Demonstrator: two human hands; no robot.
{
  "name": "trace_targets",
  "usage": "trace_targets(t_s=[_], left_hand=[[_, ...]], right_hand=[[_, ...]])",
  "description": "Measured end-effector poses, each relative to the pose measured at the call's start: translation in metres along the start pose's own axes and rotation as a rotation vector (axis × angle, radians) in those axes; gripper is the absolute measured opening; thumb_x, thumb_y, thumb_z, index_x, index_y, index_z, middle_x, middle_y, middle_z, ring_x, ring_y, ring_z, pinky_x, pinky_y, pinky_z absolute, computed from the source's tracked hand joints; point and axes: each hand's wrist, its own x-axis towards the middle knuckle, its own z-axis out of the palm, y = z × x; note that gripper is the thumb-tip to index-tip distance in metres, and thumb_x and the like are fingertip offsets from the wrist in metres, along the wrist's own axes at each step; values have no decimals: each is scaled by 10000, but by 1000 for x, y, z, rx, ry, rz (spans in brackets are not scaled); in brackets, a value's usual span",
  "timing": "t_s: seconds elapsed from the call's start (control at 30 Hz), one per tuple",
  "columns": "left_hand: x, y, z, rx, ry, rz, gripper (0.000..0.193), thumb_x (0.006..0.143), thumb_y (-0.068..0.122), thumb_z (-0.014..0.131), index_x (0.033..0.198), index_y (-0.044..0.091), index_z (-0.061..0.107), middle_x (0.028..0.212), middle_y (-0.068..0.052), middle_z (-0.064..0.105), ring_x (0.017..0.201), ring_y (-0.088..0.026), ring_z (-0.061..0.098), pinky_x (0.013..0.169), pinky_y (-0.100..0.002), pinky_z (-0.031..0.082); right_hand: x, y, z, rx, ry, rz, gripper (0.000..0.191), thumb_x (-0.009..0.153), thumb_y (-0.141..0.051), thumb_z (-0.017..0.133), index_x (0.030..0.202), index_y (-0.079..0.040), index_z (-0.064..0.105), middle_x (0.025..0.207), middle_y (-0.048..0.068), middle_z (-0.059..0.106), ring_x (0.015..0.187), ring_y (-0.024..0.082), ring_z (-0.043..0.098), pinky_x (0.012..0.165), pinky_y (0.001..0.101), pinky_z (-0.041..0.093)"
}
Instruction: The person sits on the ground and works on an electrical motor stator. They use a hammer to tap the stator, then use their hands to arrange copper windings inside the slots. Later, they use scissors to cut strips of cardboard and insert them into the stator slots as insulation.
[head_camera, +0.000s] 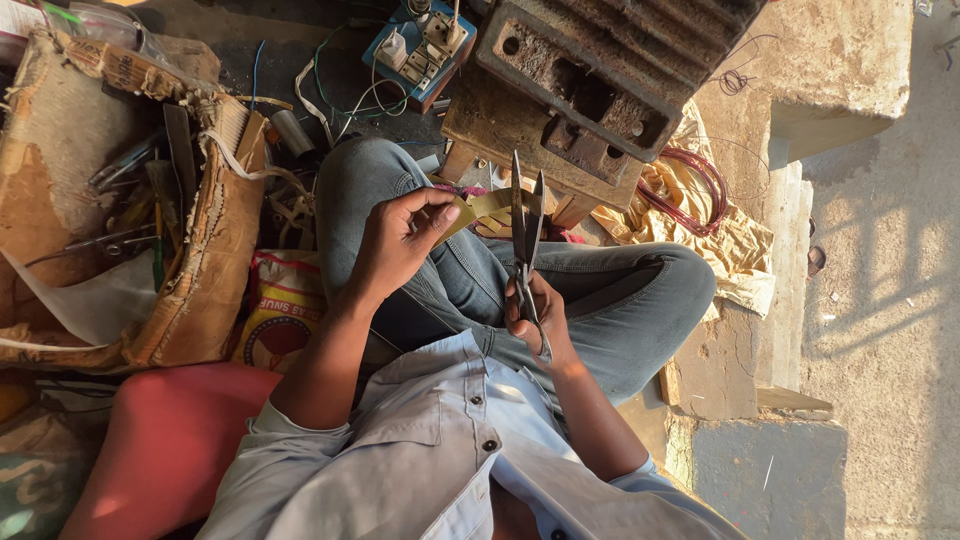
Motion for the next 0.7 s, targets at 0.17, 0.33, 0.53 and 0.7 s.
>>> trace_targets(t_s=[0.17,0.33,0.53,0.7], left_hand=[[-3,15,-5,377,-16,379,353,827,370,848,1045,103,769,899,-53,760,771,-184,724,665,-309,548],[-3,12,1,345,-61,245,280,837,325,847,964,95,752,880,-50,773,779,-200,753,668,-333,573],[-2,4,4,-37,5,194,107,981,143,749,1062,75,731,1038,-47,729,952,-149,755,838,-288,642],[-3,8,2,126,107,550,145,893,90,806,1034,94,774,1149,-115,546,1097,-210,652,987,-311,640]], right_hand=[[4,-2,-3,-62,19,-6,836,663,-631,922,1124,-36,558,759,-38,550,657,48,513,587,194,398],[8,6,-1,-142,64,-130,724,715,-445,981,1140,-41,556,852,-40,543,763,48,505,675,206,405],[12,12,1,-394,188,-102,605,743,-345,962,1097,-51,570,757,-50,529,698,34,474,640,195,379],[10,12,7,-147,127,36,537,779,-307,924,1088,-47,571,746,-44,525,649,40,463,584,205,357]])
